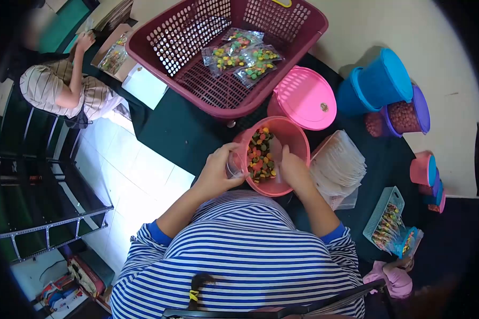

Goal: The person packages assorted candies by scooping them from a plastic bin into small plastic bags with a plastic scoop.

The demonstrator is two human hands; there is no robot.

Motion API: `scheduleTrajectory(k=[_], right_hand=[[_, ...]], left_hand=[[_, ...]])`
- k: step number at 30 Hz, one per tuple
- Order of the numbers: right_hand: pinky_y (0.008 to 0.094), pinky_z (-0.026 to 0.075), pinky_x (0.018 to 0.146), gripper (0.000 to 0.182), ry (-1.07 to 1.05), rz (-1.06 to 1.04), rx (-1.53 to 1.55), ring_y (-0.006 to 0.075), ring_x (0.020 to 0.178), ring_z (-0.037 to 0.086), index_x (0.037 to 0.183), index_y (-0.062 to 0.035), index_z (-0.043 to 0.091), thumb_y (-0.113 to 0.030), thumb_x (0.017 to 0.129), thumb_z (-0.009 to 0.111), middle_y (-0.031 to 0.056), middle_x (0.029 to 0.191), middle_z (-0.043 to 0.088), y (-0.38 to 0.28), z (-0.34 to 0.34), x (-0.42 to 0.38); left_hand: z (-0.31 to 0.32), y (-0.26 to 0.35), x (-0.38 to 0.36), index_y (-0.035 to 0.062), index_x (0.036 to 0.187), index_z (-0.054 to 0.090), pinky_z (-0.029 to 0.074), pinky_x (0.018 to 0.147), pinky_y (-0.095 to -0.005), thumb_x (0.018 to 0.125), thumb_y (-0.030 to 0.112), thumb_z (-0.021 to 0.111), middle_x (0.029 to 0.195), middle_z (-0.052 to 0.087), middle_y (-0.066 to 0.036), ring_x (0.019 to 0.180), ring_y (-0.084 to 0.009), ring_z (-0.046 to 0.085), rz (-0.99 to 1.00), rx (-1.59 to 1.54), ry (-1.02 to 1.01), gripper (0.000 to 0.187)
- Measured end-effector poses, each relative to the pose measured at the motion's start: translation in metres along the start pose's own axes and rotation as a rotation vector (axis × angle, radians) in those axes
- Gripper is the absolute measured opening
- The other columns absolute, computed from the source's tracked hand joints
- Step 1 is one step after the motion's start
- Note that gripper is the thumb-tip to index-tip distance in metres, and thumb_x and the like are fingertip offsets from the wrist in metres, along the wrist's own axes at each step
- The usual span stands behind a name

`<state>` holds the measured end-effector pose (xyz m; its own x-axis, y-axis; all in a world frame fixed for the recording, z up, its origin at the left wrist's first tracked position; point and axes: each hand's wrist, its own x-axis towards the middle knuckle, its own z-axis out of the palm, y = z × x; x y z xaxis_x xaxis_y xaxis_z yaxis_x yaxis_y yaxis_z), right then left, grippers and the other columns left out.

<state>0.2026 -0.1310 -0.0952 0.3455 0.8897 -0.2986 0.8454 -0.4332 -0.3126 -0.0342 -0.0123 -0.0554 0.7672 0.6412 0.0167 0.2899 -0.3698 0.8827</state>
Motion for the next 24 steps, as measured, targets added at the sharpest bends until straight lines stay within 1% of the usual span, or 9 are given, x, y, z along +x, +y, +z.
scheduleTrajectory(k=[2, 3, 5, 9, 11, 14, 18, 20, 24], right_hand=[[0.0500, 0.053, 0.072, 0.051, -0.039, 0.018, 0.110, 0.0427, 0.085, 0.067, 0.126, 0.0138, 0.042, -0.018, 0.090, 0.059, 0.0280, 0.088, 0.067, 0.006, 0.008, 0.002], [0.0500, 0.053, 0.072, 0.051, -0.034, 0.021, 0.113, 0.0427, 0.085, 0.067, 0.126, 0.0138, 0.042, -0.018, 0.090, 0.059, 0.0280, 0.088, 0.067, 0.001, 0.003, -0.001], [0.0494, 0.053, 0.071, 0.055, -0.047, 0.098, 0.091, 0.0435, 0.082, 0.067, 0.121, 0.0123, 0.043, -0.024, 0.086, 0.064, 0.0284, 0.085, 0.066, -0.018, -0.009, -0.009], [0.0475, 0.055, 0.070, 0.062, -0.092, 0.116, 0.072, 0.0402, 0.082, 0.069, 0.126, 0.0157, 0.040, -0.021, 0.084, 0.065, 0.0270, 0.086, 0.068, -0.026, 0.002, -0.008], [0.0473, 0.055, 0.071, 0.078, -0.120, 0.194, 0.131, 0.0428, 0.084, 0.068, 0.129, 0.0148, 0.038, -0.029, 0.075, 0.073, 0.0268, 0.087, 0.068, -0.019, 0.025, 0.000], [0.0474, 0.055, 0.071, 0.083, -0.106, 0.182, 0.158, 0.0429, 0.083, 0.068, 0.133, 0.0161, 0.034, -0.025, 0.074, 0.074, 0.0275, 0.088, 0.068, -0.017, 0.029, 0.001], [0.0485, 0.054, 0.070, 0.074, -0.102, 0.146, 0.165, 0.0432, 0.083, 0.068, 0.134, 0.0150, 0.033, -0.016, 0.076, 0.068, 0.0281, 0.087, 0.067, -0.016, 0.027, -0.005], [0.0482, 0.055, 0.070, 0.051, -0.014, 0.051, 0.064, 0.0406, 0.081, 0.069, 0.132, 0.0116, 0.037, -0.008, 0.087, 0.051, 0.0273, 0.087, 0.068, -0.011, 0.029, -0.007], [0.0495, 0.055, 0.070, 0.044, 0.047, 0.086, 0.055, 0.0410, 0.080, 0.069, 0.131, 0.0075, 0.040, -0.007, 0.090, 0.045, 0.0245, 0.085, 0.068, -0.010, 0.016, -0.006]], left_hand=[[0.004, 0.001, 0.000, 0.0006, 0.133, 0.043, 0.043, 0.103, -0.0388, 0.073, 0.021, 0.083, 0.127, 0.055, -0.019, 0.118, -0.0309, 0.056, 0.029, 0.024, -0.023, 0.075], [0.006, 0.003, 0.001, 0.0004, 0.133, 0.043, 0.043, 0.103, -0.0391, 0.072, 0.021, 0.083, 0.127, 0.055, -0.019, 0.119, -0.0312, 0.055, 0.032, 0.024, -0.010, 0.076], [0.007, 0.006, 0.002, 0.0001, 0.133, 0.042, 0.042, 0.103, -0.0393, 0.071, 0.021, 0.083, 0.126, 0.054, -0.020, 0.119, -0.0314, 0.055, 0.037, 0.025, -0.002, 0.078], [0.007, 0.013, 0.003, -0.0003, 0.133, 0.041, 0.041, 0.104, -0.0388, 0.069, 0.021, 0.085, 0.126, 0.052, -0.019, 0.118, -0.0326, 0.054, 0.096, 0.055, -0.037, 0.081], [0.010, 0.015, 0.003, -0.0004, 0.133, 0.041, 0.041, 0.104, -0.0385, 0.068, 0.021, 0.085, 0.125, 0.051, -0.019, 0.118, -0.0331, 0.053, 0.125, 0.058, -0.060, 0.081], [0.011, 0.018, 0.002, -0.0004, 0.133, 0.041, 0.041, 0.103, -0.0388, 0.067, 0.022, 0.086, 0.124, 0.050, -0.019, 0.118, -0.0337, 0.053, 0.085, 0.073, -0.053, 0.082], [0.013, 0.017, 0.001, -0.0004, 0.131, 0.042, 0.043, 0.101, -0.0396, 0.066, 0.021, 0.086, 0.123, 0.051, -0.019, 0.117, -0.0342, 0.054, 0.092, 0.098, -0.042, 0.081], [0.015, 0.019, 0.001, -0.0003, 0.130, 0.043, 0.043, 0.101, -0.0398, 0.066, 0.020, 0.086, 0.122, 0.052, -0.019, 0.116, -0.0343, 0.054, 0.111, 0.116, -0.035, 0.080], [0.019, 0.021, -0.001, -0.0014, 0.129, 0.044, 0.045, 0.099, -0.0397, 0.065, 0.019, 0.087, 0.120, 0.054, -0.019, 0.113, -0.0331, 0.057, 0.045, 0.164, 0.053, 0.079]])
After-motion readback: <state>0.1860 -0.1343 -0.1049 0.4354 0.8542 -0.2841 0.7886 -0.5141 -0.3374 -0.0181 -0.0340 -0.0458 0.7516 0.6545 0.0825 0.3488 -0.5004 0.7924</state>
